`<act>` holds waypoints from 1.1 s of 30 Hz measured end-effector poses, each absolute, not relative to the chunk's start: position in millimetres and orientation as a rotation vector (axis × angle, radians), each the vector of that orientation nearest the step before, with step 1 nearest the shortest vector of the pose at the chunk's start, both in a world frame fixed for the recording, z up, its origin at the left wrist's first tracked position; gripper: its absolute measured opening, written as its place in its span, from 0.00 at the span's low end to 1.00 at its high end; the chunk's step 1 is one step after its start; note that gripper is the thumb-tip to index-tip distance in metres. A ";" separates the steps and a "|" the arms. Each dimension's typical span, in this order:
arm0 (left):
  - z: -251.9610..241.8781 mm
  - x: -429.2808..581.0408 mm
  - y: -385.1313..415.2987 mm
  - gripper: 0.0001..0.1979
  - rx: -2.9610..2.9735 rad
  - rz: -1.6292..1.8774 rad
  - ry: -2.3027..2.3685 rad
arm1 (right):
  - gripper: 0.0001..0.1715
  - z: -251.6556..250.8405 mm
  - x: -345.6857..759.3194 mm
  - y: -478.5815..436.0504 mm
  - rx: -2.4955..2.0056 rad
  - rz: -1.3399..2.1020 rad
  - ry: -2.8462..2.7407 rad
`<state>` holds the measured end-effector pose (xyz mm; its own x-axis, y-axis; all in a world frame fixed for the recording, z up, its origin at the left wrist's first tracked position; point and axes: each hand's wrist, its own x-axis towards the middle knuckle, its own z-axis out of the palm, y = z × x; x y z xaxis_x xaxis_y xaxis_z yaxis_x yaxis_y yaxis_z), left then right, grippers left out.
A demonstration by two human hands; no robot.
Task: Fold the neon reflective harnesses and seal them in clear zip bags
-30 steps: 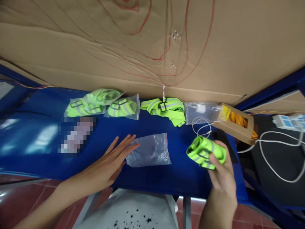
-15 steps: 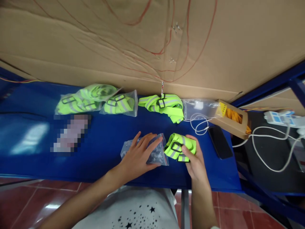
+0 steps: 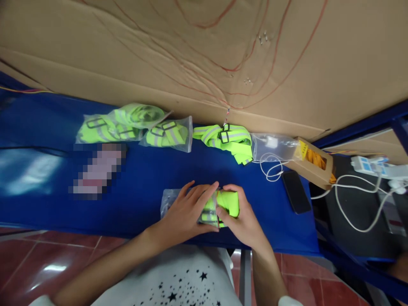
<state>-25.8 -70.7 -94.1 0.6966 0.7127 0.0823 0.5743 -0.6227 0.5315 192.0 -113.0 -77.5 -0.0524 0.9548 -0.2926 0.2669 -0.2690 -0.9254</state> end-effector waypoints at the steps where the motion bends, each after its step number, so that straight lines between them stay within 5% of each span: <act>1: -92.0 -27.7 -71.3 0.55 2.453 0.404 0.995 | 0.35 -79.0 193.1 -114.1 -1.511 1.404 -1.315; 3: -87.5 -32.2 -72.7 0.55 2.490 0.442 0.990 | 0.40 -81.7 197.3 -116.8 -1.376 1.522 -1.254; 6: -82.1 -37.9 -75.3 0.53 2.517 0.513 0.966 | 0.33 -82.8 200.3 -121.2 -1.357 1.567 -1.184; 14: -80.2 -35.0 -72.3 0.43 2.740 0.624 0.995 | 0.20 -70.9 163.2 -117.4 -1.521 1.066 -1.137; 33: -79.6 -11.0 -71.6 0.36 2.796 0.633 1.144 | 0.09 -72.5 159.0 -83.1 -1.435 1.150 -1.652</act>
<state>-11.0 -71.6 -79.6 0.6413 0.6823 0.3511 0.6598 -0.7239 0.2016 159.0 -83.1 -72.5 -0.1830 0.9808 -0.0667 0.4035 0.0131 -0.9149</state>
